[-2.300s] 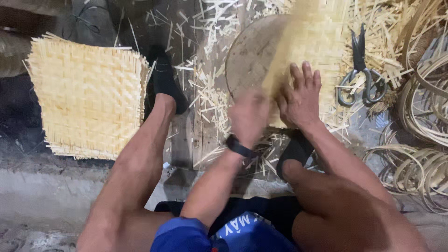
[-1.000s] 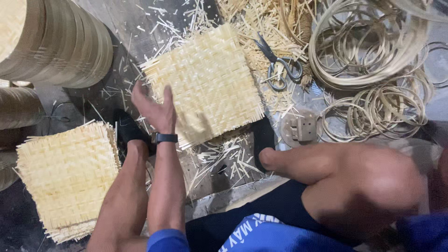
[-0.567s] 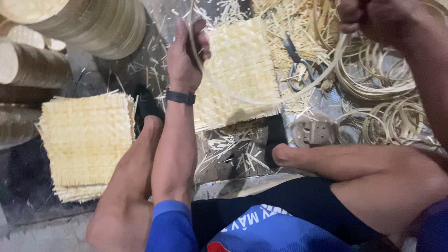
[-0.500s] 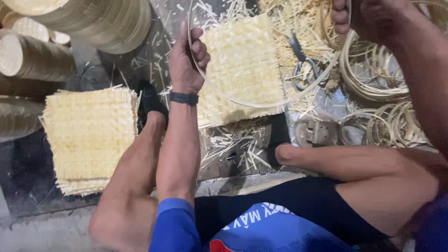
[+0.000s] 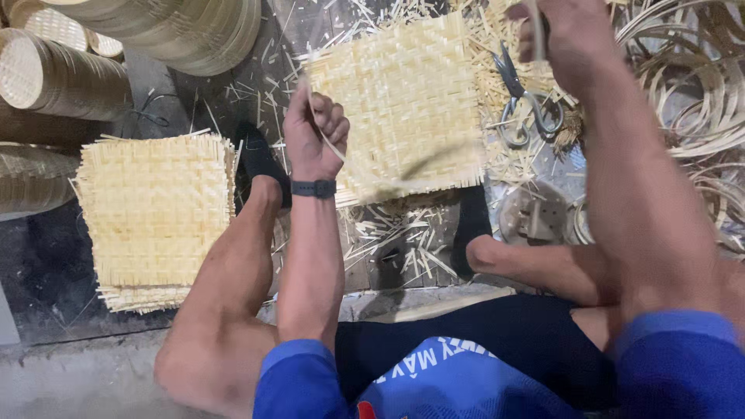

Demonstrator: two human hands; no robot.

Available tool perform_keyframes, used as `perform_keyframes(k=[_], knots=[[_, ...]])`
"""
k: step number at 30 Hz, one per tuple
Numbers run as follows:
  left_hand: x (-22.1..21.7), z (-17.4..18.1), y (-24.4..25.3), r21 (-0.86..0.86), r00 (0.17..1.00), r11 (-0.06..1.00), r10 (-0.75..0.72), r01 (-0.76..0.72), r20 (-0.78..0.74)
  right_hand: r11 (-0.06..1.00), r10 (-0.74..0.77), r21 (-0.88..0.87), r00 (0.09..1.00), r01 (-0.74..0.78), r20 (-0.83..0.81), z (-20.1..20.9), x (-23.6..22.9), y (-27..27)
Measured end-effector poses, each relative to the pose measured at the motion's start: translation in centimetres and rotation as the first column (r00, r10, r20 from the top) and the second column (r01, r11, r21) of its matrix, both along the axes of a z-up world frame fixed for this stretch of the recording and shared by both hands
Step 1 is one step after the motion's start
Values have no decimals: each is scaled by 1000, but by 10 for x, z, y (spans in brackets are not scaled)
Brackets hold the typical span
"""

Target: The person sits on the floor and repeatedly assembles round woven trays. They place a woven mat on a wooden mold, fit a circular rim around it, and trim the excess mat material with scissors. The finished trays are stacked on the floor.

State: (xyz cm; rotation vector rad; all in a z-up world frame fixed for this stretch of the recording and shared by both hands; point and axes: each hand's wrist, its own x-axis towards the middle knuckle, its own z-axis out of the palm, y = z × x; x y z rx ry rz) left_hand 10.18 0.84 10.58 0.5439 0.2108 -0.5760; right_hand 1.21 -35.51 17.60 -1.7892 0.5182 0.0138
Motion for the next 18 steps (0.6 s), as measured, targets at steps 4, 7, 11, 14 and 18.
perform_keyframes(k=[4, 7, 11, 14, 18], knots=[[-29, 29, -24, 195, 791, 966, 16, -170, 612, 985, -51, 174, 980, 17, 193, 11, -14, 48], [-66, 50, -63, 722, 425, 676, -615, -149, 664, 805, -196, 591, 962, 48, 189, 11, -12, 79], [-70, 67, -60, 409, 170, 421, -500, -810, 849, 842, -272, 511, 954, 171, 129, -2, -6, 69], [-26, 64, 0, 227, 238, -84, -502, -970, 831, 707, -240, 703, 960, 72, 144, -18, -16, 39], [18, 25, 27, 593, 864, 729, -2, -343, 503, 623, -208, 781, 972, 48, 106, -36, -17, 30]])
